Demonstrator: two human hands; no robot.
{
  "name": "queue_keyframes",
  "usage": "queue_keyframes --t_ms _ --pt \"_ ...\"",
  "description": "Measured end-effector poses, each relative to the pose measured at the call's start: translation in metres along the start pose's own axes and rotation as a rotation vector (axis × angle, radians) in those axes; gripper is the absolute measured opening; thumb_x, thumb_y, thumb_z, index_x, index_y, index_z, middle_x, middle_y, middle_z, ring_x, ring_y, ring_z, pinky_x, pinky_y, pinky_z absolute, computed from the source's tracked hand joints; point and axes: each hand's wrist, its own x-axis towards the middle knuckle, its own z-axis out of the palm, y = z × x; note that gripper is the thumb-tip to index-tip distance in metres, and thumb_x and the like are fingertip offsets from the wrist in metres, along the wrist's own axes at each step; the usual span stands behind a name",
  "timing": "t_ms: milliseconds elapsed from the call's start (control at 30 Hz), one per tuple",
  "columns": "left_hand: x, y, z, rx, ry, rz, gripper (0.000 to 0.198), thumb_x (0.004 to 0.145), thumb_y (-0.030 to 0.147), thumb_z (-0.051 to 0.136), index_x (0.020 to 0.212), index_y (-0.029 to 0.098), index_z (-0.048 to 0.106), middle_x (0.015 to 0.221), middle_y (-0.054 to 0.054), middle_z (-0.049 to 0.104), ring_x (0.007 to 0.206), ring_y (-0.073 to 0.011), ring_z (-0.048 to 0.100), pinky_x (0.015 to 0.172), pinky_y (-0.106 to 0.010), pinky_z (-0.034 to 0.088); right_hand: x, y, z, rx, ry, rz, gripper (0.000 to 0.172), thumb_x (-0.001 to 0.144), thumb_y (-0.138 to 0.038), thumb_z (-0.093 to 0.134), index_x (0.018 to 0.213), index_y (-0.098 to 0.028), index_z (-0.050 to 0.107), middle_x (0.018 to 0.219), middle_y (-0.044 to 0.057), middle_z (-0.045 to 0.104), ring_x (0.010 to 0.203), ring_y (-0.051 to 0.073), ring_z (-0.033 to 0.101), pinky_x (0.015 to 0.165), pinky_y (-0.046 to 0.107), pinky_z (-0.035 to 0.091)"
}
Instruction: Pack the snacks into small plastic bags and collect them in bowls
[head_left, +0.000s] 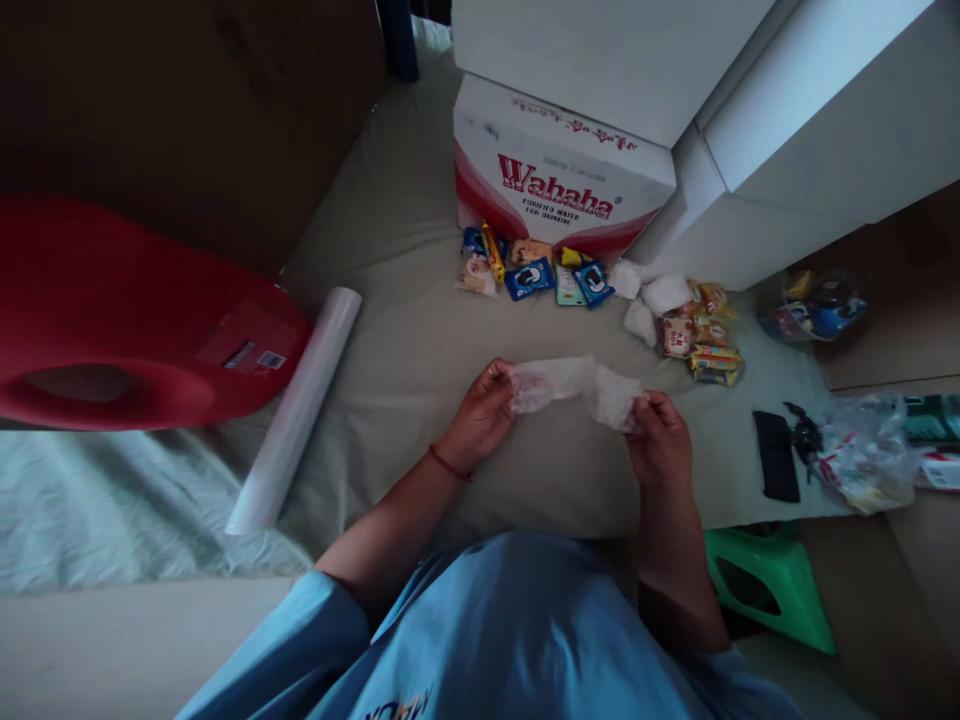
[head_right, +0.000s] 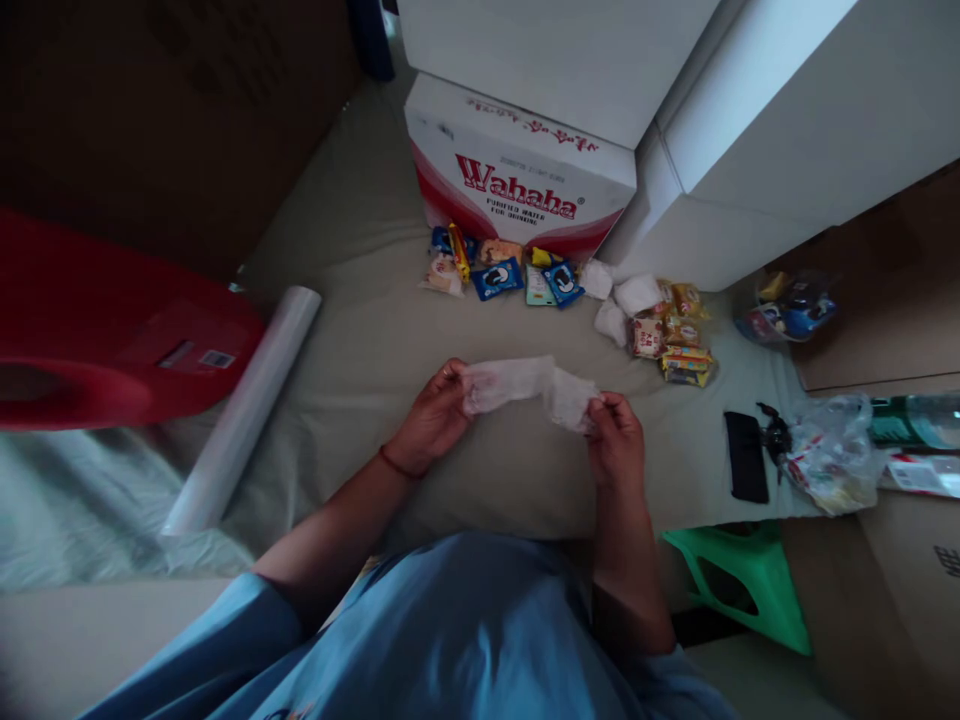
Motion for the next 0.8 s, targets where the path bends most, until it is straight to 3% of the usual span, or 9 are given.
queue_keyframes --t_ms 233,300,400,433,500,567,600,700,800 --pt "0.014 0.004 -0.011 0.102 0.144 0.157 0.049 0.069 0.049 0.091 0.086 0.024 0.053 0.069 0.007 0.053 0.059 -0.0075 0.049 0.056 -0.021 0.041 -0.002 -0.008 -0.063 -0.115 0.109 -0.014 0.038 0.063 -0.043 0.092 0.084 -0.023 0.069 0.070 -0.005 0.063 0.060 0.010 0.052 0.059 0.023 0.043" --pt "0.015 0.004 -0.011 0.161 0.162 0.171 0.049 0.070 0.052 0.089 0.086 0.024 0.053 0.066 0.007 0.050 0.058 -0.0082 0.047 0.055 -0.022 0.040 -0.008 -0.012 -0.077 -0.249 0.029 -0.016 0.033 0.065 -0.045 0.091 0.081 -0.023 0.072 0.068 -0.003 0.064 0.059 0.011 0.052 0.057 0.024 0.042" --pt "0.015 0.004 -0.012 0.188 0.169 0.175 0.046 0.071 0.052 0.088 0.087 0.024 0.055 0.068 0.007 0.050 0.058 -0.0079 0.046 0.054 -0.022 0.038 -0.013 -0.021 -0.093 -0.552 -0.268 0.058 0.027 0.068 -0.044 0.089 0.080 -0.024 0.077 0.077 0.002 0.071 0.071 0.017 0.062 0.067 0.030 0.048" --pt "0.015 0.004 -0.012 0.187 0.170 0.172 0.045 0.070 0.051 0.088 0.087 0.023 0.057 0.068 0.007 0.051 0.058 -0.0077 0.046 0.053 -0.022 0.037 -0.011 -0.024 -0.097 -0.638 -0.297 0.061 0.027 0.068 -0.045 0.088 0.081 -0.024 0.078 0.082 0.004 0.073 0.076 0.020 0.064 0.070 0.032 0.050" --pt "0.015 0.003 -0.013 0.185 0.172 0.159 0.044 0.068 0.049 0.090 0.086 0.022 0.059 0.067 0.007 0.052 0.057 -0.0071 0.045 0.052 -0.022 0.034 -0.007 -0.029 -0.099 -0.733 -0.157 -0.012 0.029 0.071 -0.049 0.084 0.084 -0.024 0.078 0.085 0.005 0.074 0.079 0.021 0.064 0.071 0.033 0.049" --pt "0.014 0.002 -0.012 0.190 0.164 0.145 0.044 0.066 0.047 0.091 0.085 0.022 0.060 0.064 0.008 0.050 0.054 -0.0066 0.043 0.050 -0.021 0.033 -0.003 -0.032 -0.090 -0.734 0.037 -0.125 0.030 0.076 -0.052 0.079 0.086 -0.023 0.077 0.077 0.003 0.070 0.071 0.019 0.059 0.066 0.031 0.046" --pt "0.013 0.001 -0.012 0.197 0.156 0.138 0.044 0.065 0.046 0.091 0.084 0.022 0.060 0.063 0.008 0.049 0.053 -0.0064 0.042 0.050 -0.021 0.032 -0.003 -0.032 -0.080 -0.717 0.060 -0.158 0.029 0.079 -0.051 0.077 0.088 -0.024 0.076 0.073 0.002 0.068 0.067 0.017 0.057 0.064 0.030 0.045" --pt "0.010 0.001 -0.009 0.225 0.130 0.119 0.043 0.065 0.043 0.091 0.081 0.021 0.058 0.065 0.008 0.051 0.053 -0.0059 0.043 0.051 -0.021 0.034 -0.011 -0.027 -0.032 -0.650 -0.130 -0.218 0.019 0.084 -0.044 0.074 0.089 -0.026 0.077 0.073 0.001 0.067 0.065 0.016 0.055 0.063 0.029 0.044" --pt "0.006 0.001 -0.007 0.245 0.094 0.100 0.044 0.065 0.042 0.091 0.079 0.021 0.056 0.067 0.007 0.053 0.057 -0.0060 0.047 0.055 -0.020 0.038 -0.025 -0.013 0.029 -0.593 -0.374 -0.299 0.010 0.086 -0.035 0.075 0.093 -0.029 0.078 0.087 0.002 0.069 0.070 0.015 0.058 0.067 0.029 0.046"
